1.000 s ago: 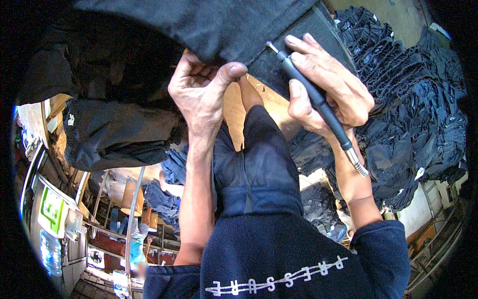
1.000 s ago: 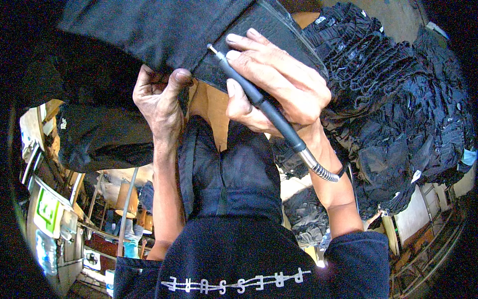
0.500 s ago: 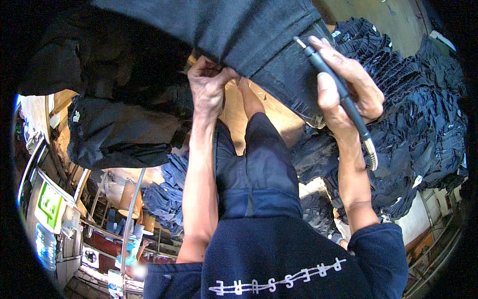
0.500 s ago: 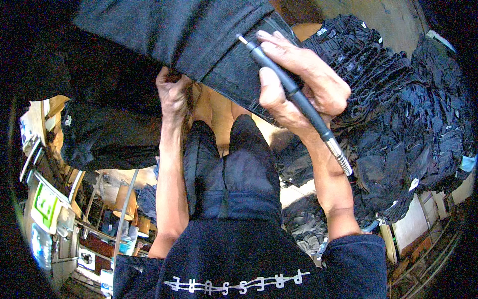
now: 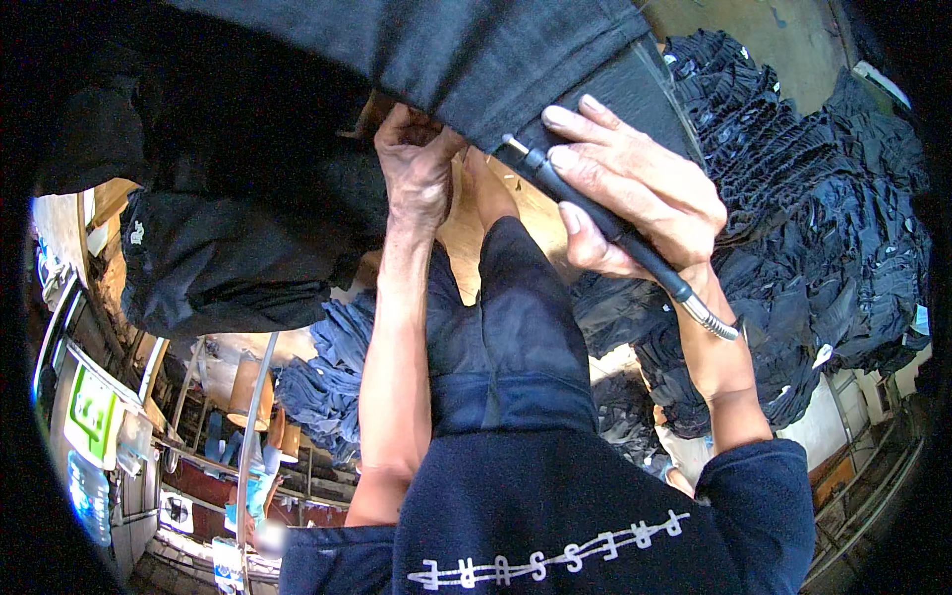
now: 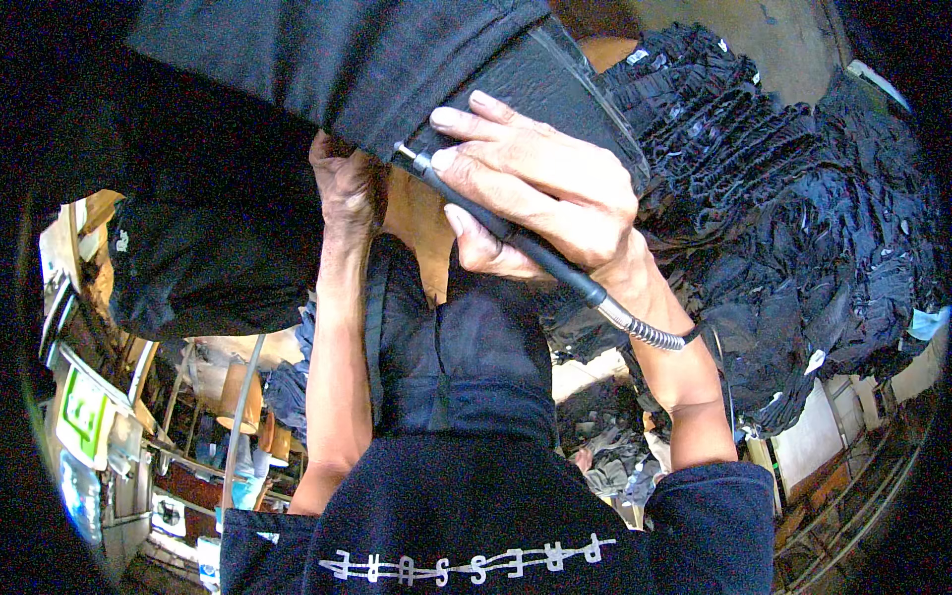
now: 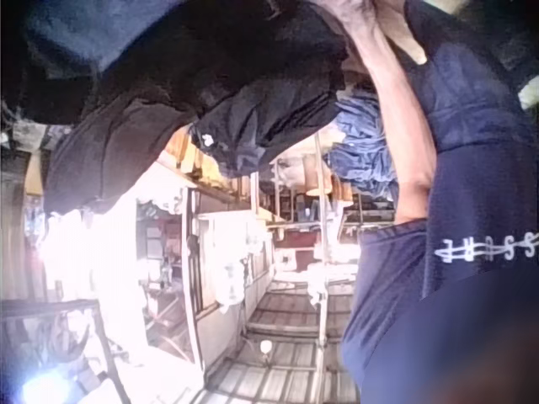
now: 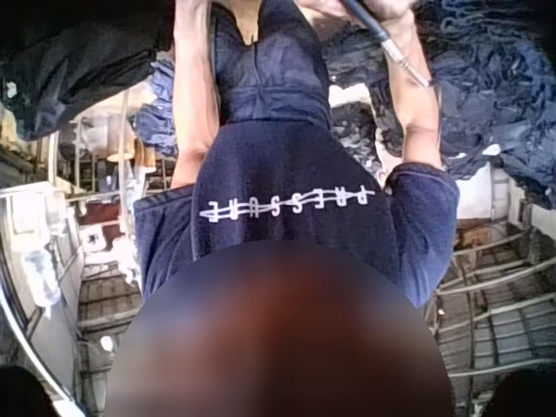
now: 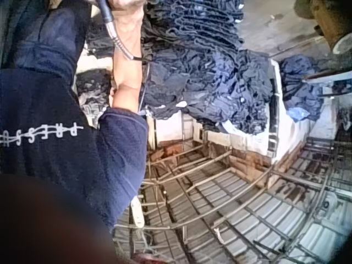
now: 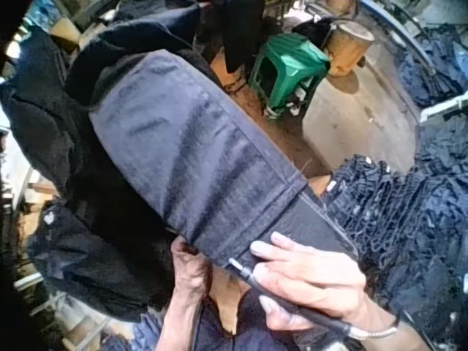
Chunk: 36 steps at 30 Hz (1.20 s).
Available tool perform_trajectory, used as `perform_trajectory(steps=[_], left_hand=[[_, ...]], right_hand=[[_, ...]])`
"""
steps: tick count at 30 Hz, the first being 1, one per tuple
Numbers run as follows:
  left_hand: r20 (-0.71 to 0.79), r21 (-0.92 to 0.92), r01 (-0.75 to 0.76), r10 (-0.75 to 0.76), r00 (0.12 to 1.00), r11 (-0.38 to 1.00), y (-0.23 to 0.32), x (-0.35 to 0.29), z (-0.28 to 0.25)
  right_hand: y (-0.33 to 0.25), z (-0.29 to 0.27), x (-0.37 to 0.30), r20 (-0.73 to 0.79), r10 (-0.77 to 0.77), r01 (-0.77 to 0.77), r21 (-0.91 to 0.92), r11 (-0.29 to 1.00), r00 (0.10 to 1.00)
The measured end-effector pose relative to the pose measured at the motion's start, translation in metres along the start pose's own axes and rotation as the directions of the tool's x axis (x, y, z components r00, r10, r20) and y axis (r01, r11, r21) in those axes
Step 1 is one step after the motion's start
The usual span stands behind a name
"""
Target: The person uses a pen-like tool to trim loose threads and seams on black garments. They handle each garment one at a time, turning it over to access different edges and seams, then place the finished item aside.
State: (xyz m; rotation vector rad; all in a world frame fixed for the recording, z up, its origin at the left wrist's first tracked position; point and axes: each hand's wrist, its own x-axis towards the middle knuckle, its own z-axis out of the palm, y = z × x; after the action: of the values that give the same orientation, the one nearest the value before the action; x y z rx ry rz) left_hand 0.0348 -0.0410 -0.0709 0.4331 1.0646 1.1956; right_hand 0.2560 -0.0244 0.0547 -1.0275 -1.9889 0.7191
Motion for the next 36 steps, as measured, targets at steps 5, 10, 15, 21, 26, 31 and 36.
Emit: perform_trajectory(steps=[5, 10, 15, 21, 26, 31, 36], left_hand=[[0.005, -0.045, -0.004, 0.004, 1.000, 0.999, -0.001, 0.000, 0.003], [0.032, -0.085, -0.010, 0.013, 0.999, 0.996, 0.001, -0.001, 0.003], [0.046, -0.105, -0.031, 0.036, 0.998, 0.994, 0.001, -0.001, 0.001], [0.040, -0.053, -0.018, 0.021, 0.999, 0.998, -0.001, -0.002, -0.003], [0.044, -0.067, -0.012, 0.015, 0.999, 0.998, -0.003, -0.002, -0.004], [0.052, -0.059, -0.055, 0.058, 0.997, 0.997, -0.004, -0.003, -0.004], [0.053, -0.047, -0.046, 0.049, 0.997, 0.998, -0.005, -0.003, -0.007]], right_hand=[[0.002, 0.000, 0.000, 0.011, -0.048, 0.048, 0.019, 0.999, 0.999], [0.001, 0.003, -0.004, -0.047, 0.011, -0.011, 0.008, 1.000, 0.999], [0.002, 0.000, -0.004, -0.045, 0.003, -0.003, 0.004, 1.000, 0.999], [0.006, 0.000, -0.004, -0.075, -0.031, 0.030, -0.018, 0.999, 0.997], [0.009, -0.001, -0.004, -0.085, -0.034, 0.033, -0.018, 0.999, 0.996], [0.007, -0.002, -0.007, -0.105, -0.005, 0.001, -0.039, 0.999, 0.994], [0.007, -0.001, -0.008, -0.130, 0.027, -0.035, -0.062, 0.997, 0.991]])
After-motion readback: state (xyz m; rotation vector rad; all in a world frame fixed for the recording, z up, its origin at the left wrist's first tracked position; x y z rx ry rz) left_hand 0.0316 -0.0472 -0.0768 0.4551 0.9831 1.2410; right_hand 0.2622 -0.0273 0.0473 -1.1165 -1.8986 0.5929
